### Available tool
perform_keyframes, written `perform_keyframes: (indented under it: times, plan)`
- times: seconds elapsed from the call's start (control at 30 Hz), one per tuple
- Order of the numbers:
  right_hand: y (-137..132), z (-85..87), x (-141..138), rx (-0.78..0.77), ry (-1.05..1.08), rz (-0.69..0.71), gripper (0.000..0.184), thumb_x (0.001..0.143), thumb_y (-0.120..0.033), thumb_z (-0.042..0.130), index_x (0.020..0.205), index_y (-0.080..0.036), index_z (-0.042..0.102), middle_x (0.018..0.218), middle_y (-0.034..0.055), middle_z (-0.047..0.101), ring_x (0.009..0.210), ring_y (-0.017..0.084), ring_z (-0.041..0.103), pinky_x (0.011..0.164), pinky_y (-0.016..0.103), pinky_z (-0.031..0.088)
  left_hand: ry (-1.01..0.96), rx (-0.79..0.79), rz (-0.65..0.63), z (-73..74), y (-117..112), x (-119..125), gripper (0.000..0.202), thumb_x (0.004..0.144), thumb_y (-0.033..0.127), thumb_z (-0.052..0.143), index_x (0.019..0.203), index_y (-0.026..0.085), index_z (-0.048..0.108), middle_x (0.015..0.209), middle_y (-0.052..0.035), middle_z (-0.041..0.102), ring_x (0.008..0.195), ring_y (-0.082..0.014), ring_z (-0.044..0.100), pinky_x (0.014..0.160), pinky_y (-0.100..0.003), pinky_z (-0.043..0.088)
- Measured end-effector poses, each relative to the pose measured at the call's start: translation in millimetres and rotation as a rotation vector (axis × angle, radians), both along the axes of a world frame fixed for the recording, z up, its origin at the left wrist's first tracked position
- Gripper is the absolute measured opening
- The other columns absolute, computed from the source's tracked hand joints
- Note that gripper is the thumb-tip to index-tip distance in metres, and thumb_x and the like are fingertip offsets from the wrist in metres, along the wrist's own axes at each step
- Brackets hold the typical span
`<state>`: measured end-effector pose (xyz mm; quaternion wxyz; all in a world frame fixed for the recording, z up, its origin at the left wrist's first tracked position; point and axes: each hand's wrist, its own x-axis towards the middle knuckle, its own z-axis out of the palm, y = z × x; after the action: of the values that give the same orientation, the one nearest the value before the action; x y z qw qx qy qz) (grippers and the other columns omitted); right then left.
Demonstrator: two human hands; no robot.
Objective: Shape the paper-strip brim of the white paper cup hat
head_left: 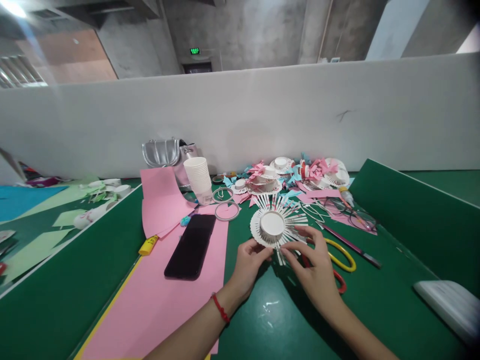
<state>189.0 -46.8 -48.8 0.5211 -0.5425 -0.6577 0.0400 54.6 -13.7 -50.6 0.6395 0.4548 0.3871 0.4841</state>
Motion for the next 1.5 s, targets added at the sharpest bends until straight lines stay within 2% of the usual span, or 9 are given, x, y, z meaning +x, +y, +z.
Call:
perform_keyframes:
  times: [0.17,0.33,0.43,0.63,0.9,1.03,1.27,1.5]
  plan:
    - [-2.1,2.7,-2.4,-0.018,0.024,0.022,0.007,0.074,-0.022,0.055,0.072,-0.022,0.062,0.102,0.0077,0.045,0.097,0.025,0.045,0.080,0.043,0.039,-0.050,-0.017,-0.088,2.1,0.8,-1.4,0.008,0.059,0.014,0.060,0.065,0.011,0.064,0.059,-0.0012,0.057,0.054,-0.0094,0.045,0.056,-0.022,0.035]
    - [-2.3,2.5,-1.9,-0.027,0.008,0.039,0.008,0.074,-0.022,0.055,0.073,-0.022,0.062,0.100,0.0072,0.046,0.096,0.024,0.046,0.080,0.043,0.039,-0.108,-0.109,-0.069,7.3,0.0,0.0,0.012,0.059,0.020,0.059,0.052,0.010,0.061,0.050,-0.0022,0.055,0.052,-0.0107,0.048,0.057,-0.024,0.036]
    - [-2.3,2.5,-1.6,-0.033,-0.004,0.039,0.008,0.074,-0.022,0.054,0.072,-0.022,0.062,0.099,0.0073,0.046,0.095,0.024,0.046,0.079,0.043,0.040,-0.111,-0.116,-0.064,6.1,0.1,0.7,0.011,0.058,0.021,0.063,0.055,0.010,0.062,0.052,-0.0019,0.056,0.051,-0.0094,0.046,0.056,-0.023,0.036]
    - [-1.8,3.4,-1.8,-0.038,-0.008,0.010,0.008,0.074,-0.022,0.054,0.071,-0.022,0.061,0.097,0.0076,0.048,0.093,0.024,0.047,0.077,0.043,0.040,-0.015,-0.077,-0.039,-1.0,0.7,-0.3,0.012,0.060,0.021,0.065,0.060,0.009,0.063,0.055,-0.0023,0.057,0.050,-0.0086,0.046,0.052,-0.022,0.034]
    - [-1.3,1.8,-3.1,-0.064,0.019,0.011,0.008,0.073,-0.022,0.053,0.070,-0.021,0.061,0.093,0.0072,0.049,0.091,0.024,0.048,0.075,0.041,0.041,0.088,-0.054,0.024,5.1,-2.0,1.7,0.013,0.059,0.021,0.066,0.054,0.010,0.061,0.049,0.0001,0.056,0.046,-0.0079,0.045,0.048,-0.020,0.033]
    - [-1.7,0.6,-3.9,-0.071,0.037,0.023,0.007,0.074,-0.022,0.053,0.070,-0.021,0.060,0.094,0.0074,0.049,0.091,0.023,0.048,0.076,0.041,0.041,0.099,-0.051,0.011,3.0,-1.2,1.1,0.013,0.060,0.021,0.065,0.055,0.010,0.061,0.049,-0.0004,0.056,0.047,-0.0085,0.045,0.048,-0.021,0.033]
    - [-1.6,2.2,-2.0,-0.075,0.047,0.023,0.008,0.074,-0.022,0.053,0.070,-0.021,0.059,0.092,0.0073,0.049,0.090,0.023,0.048,0.074,0.040,0.041,-0.011,-0.042,-0.068,-1.2,-0.2,-1.7,0.019,0.064,0.027,0.061,0.059,0.009,0.062,0.053,-0.0027,0.055,0.051,-0.0102,0.047,0.055,-0.023,0.037]
    - [-1.0,2.6,-0.9,-0.067,0.037,0.028,0.007,0.074,-0.022,0.053,0.070,-0.021,0.059,0.091,0.0068,0.050,0.089,0.023,0.049,0.074,0.039,0.042,-0.145,-0.141,-0.027,2.4,0.1,1.6,0.021,0.060,0.028,0.062,0.056,0.007,0.063,0.056,-0.0056,0.059,0.049,-0.0113,0.049,0.052,-0.025,0.037]
